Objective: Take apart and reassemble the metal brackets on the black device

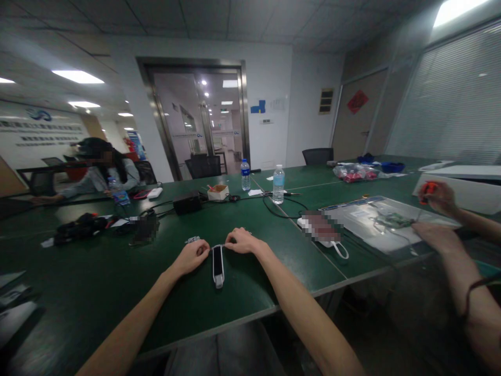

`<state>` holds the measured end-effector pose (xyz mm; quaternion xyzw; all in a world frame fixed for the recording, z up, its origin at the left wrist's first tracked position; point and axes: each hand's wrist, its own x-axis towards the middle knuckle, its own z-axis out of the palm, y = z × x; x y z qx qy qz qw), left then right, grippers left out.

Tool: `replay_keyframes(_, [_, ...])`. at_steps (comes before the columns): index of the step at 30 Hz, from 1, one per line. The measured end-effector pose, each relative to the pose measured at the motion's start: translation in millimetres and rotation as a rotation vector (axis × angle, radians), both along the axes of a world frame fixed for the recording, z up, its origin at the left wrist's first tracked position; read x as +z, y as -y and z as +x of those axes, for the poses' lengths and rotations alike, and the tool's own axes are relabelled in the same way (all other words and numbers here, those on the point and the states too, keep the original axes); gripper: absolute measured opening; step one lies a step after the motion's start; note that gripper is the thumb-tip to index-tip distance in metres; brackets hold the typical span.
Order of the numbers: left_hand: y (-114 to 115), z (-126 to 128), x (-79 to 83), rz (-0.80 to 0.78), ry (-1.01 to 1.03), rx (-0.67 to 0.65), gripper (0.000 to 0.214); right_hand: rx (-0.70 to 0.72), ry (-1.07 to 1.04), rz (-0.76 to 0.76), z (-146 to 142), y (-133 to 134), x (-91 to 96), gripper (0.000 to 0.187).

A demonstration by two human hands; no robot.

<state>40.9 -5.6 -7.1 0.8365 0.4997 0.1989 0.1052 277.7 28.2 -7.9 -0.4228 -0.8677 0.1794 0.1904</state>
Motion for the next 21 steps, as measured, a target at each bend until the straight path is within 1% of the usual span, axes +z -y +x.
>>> replay_keyframes(1, [-0.1,-0.2,-0.1,-0.002,0.0,0.001,0.021,0.012,0.006,-0.008,-0.3,-0.2,0.0,0.018])
replay_keyframes(3, [-0.5,-0.6,-0.4,0.004,-0.001,-0.002,0.021,0.02,0.009,-0.011,-0.5,-0.1,0.5,0.017])
replay_keyframes(4, [-0.8,-0.8,-0.6,0.011,-0.004,-0.006,0.021,0.016,0.004,-0.008,-0.2,0.2,0.9,0.022])
replay_keyframes(6, [-1.4,-1.1,-1.3,0.023,-0.008,-0.015,0.02,-0.004,-0.002,-0.006,0.9,1.2,2.1,0.041])
replay_keyframes(7, [-1.6,-1.2,-1.5,0.024,-0.009,-0.017,0.02,-0.013,0.0,-0.01,1.4,1.8,2.7,0.048])
replay_keyframes(8, [-1.9,-1.3,-1.8,0.02,-0.007,-0.018,0.02,-0.012,0.006,-0.015,1.8,2.4,3.3,0.049])
replay_keyframes(11, [-2.7,-1.2,-2.6,0.015,-0.004,-0.017,0.021,0.023,0.04,-0.012,1.2,3.8,5.1,0.028])
replay_keyframes(12, [-3.1,-1.2,-3.1,0.018,-0.005,-0.018,0.021,0.037,0.05,-0.005,0.5,4.2,5.9,0.024])
replay_keyframes(14, [-4.1,-1.4,-4.2,0.029,-0.003,-0.02,0.02,0.046,0.057,0.001,-1.0,5.2,7.7,0.02])
replay_keyframes(17, [-5.2,-1.7,-5.7,0.038,0.0,-0.022,0.02,0.021,0.048,-0.001,-1.4,6.1,10.6,0.014])
replay_keyframes(21, [-3.9,-1.1,-4.6,0.03,-0.005,-0.024,0.019,-0.024,0.06,0.022,3.6,3.0,10.0,0.015])
